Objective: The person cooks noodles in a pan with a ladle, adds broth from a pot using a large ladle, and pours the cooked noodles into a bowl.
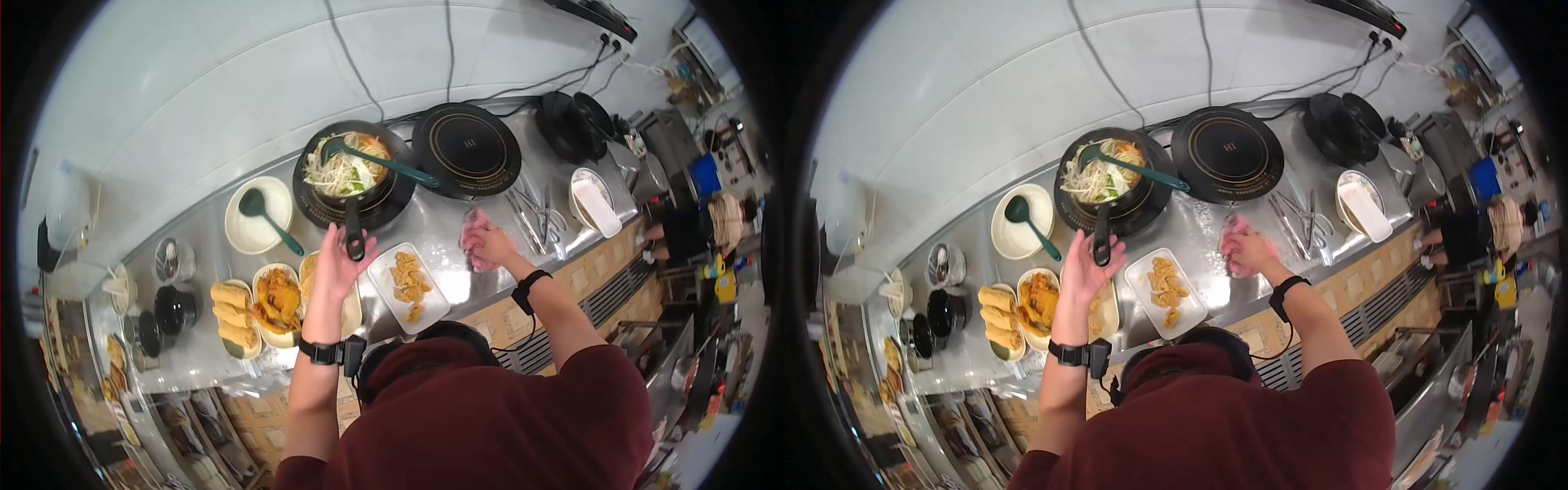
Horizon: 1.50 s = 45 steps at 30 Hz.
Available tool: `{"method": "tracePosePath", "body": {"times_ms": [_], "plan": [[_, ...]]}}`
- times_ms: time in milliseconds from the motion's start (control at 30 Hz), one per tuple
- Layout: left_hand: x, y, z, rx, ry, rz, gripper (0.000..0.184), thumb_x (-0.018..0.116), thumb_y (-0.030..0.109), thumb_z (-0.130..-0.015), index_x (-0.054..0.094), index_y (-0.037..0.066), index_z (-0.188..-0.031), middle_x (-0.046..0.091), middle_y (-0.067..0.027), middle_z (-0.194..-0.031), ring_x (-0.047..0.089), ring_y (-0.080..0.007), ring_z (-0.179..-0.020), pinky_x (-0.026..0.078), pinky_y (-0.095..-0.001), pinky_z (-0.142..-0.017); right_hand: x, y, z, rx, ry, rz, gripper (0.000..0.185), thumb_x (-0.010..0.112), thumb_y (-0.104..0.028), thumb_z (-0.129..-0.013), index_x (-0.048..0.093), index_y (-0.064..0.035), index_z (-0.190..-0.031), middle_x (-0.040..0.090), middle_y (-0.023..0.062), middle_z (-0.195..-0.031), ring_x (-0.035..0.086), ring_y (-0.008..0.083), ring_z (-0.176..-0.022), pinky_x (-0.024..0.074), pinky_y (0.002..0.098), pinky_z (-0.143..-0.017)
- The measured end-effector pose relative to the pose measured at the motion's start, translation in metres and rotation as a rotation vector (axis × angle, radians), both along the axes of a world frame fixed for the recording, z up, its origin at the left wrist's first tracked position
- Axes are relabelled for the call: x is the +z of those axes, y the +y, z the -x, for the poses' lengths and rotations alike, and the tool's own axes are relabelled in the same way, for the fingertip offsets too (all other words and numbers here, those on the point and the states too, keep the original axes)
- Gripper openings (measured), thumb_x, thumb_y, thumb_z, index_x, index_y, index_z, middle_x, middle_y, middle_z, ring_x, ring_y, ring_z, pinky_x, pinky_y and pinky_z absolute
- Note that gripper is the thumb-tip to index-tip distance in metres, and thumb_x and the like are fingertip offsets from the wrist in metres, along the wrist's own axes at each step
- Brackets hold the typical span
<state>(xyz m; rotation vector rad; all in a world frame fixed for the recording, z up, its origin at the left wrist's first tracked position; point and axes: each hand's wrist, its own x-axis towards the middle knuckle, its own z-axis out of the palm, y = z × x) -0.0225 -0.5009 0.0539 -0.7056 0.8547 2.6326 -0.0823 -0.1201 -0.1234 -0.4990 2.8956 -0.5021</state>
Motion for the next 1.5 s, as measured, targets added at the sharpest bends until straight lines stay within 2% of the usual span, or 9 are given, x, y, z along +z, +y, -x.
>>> {"method": "tracePosePath", "body": {"times_ms": [133,233,367,467,633,733,1333,1433,1500], "plan": [[-0.045,-0.016,0.038,-0.226,-0.04,-0.543,0.027,0.048,0.029,-0.088,0.043,0.003,-0.089,0.046,-0.0019,-0.073,0.048,-0.0098,-0.059,0.04,-0.0202,-0.048,0.061,-0.026,0.018,-0.308,-0.286,0.668,0.045,0.061,-0.016,-0.068,0.053,-0.0088,-0.112,0.058,0.0126,-0.103,0.058,0.0219,-0.085,0.0466,0.0314,-0.077],[-0.021,-0.017,0.032,-0.074,-0.166,-0.364,0.021,0.045,0.025,-0.09,0.042,0.004,-0.084,0.044,0.0001,-0.071,0.036,-0.0059,-0.049,0.03,-0.0178,-0.04,0.096,-0.039,0.076,-0.17,-0.376,1.146,0.045,0.059,-0.013,-0.073,0.049,0.0009,-0.114,0.055,0.0073,-0.11,0.052,0.0143,-0.099,0.0425,0.0268,-0.084],[-0.018,-0.025,0.016,-0.037,-0.233,-0.375,0.021,0.044,0.024,-0.09,0.042,0.003,-0.087,0.043,-0.0001,-0.072,0.035,-0.0056,-0.048,0.029,-0.0177,-0.038,0.114,-0.079,0.184,0.058,-0.07,0.791,0.068,0.067,-0.024,-0.066,0.04,0.0025,-0.122,0.049,0.0157,-0.116,0.048,0.0206,-0.108,0.0382,0.0294,-0.091],[-0.009,-0.021,0.001,0.005,-0.245,-0.19,0.021,0.044,0.024,-0.09,0.042,0.003,-0.087,0.044,-0.0004,-0.075,0.034,-0.005,-0.048,0.027,-0.0165,-0.036,0.129,-0.134,0.25,0.276,0.02,0.67,0.056,0.065,-0.033,-0.059,0.055,-0.0088,-0.109,0.057,0.0149,-0.103,0.054,0.0317,-0.095,0.0428,0.0358,-0.083],[-0.002,-0.017,-0.007,0.069,-0.248,-0.197,0.02,0.044,0.021,-0.09,0.041,0.009,-0.105,0.047,-0.0027,-0.078,0.036,-0.0052,-0.048,0.028,-0.0158,-0.036,0.066,-0.243,0.315,0.63,0.227,0.361,0.042,0.059,-0.034,-0.068,0.054,-0.0245,-0.108,0.052,0.0109,-0.108,0.051,0.0281,-0.099,0.0397,0.0471,-0.08],[-0.004,-0.016,-0.01,0.083,-0.244,-0.208,0.021,0.042,0.02,-0.091,0.04,0.011,-0.109,0.047,-0.003,-0.079,0.036,-0.0056,-0.049,0.028,-0.0158,-0.036,0.055,-0.252,0.286,0.469,0.287,0.037,0.038,0.058,-0.035,-0.069,0.054,-0.0277,-0.106,0.048,0.0083,-0.112,0.047,0.0284,-0.101,0.0406,0.0461,-0.076],[-0.014,-0.005,0.037,-0.027,-0.149,-0.13,0.009,0.045,0.016,-0.089,0.037,0.012,-0.091,0.047,-0.0045,-0.075,0.037,-0.006,-0.048,0.03,-0.0171,-0.037,0.051,-0.055,0.081,0.64,0.209,0.335,0.039,0.064,-0.026,-0.066,0.06,-0.0188,-0.105,0.056,0.0123,-0.101,0.05,0.0309,-0.099,0.0385,0.0384,-0.086],[-0.015,-0.005,0.035,-0.024,-0.139,-0.244,0.008,0.045,0.014,-0.089,0.037,0.013,-0.091,0.047,-0.006,-0.074,0.038,-0.007,-0.049,0.031,-0.0176,-0.037,0.076,-0.071,0.107,0.019,0.037,0.637,0.046,0.065,-0.028,-0.069,0.055,-0.0182,-0.113,0.057,0.0165,-0.097,0.055,0.0336,-0.09,0.0436,0.0377,-0.078],[-0.019,-0.005,0.033,-0.011,-0.13,-0.343,0.013,0.046,0.017,-0.088,0.038,0.007,-0.088,0.045,-0.0046,-0.073,0.039,-0.0075,-0.051,0.033,-0.0178,-0.04,0.123,-0.109,0.104,0.114,0.198,0.526,0.048,0.063,-0.026,-0.072,0.05,-0.0168,-0.117,0.057,0.0182,-0.094,0.057,0.0348,-0.083,0.0455,0.0386,-0.073]]}}
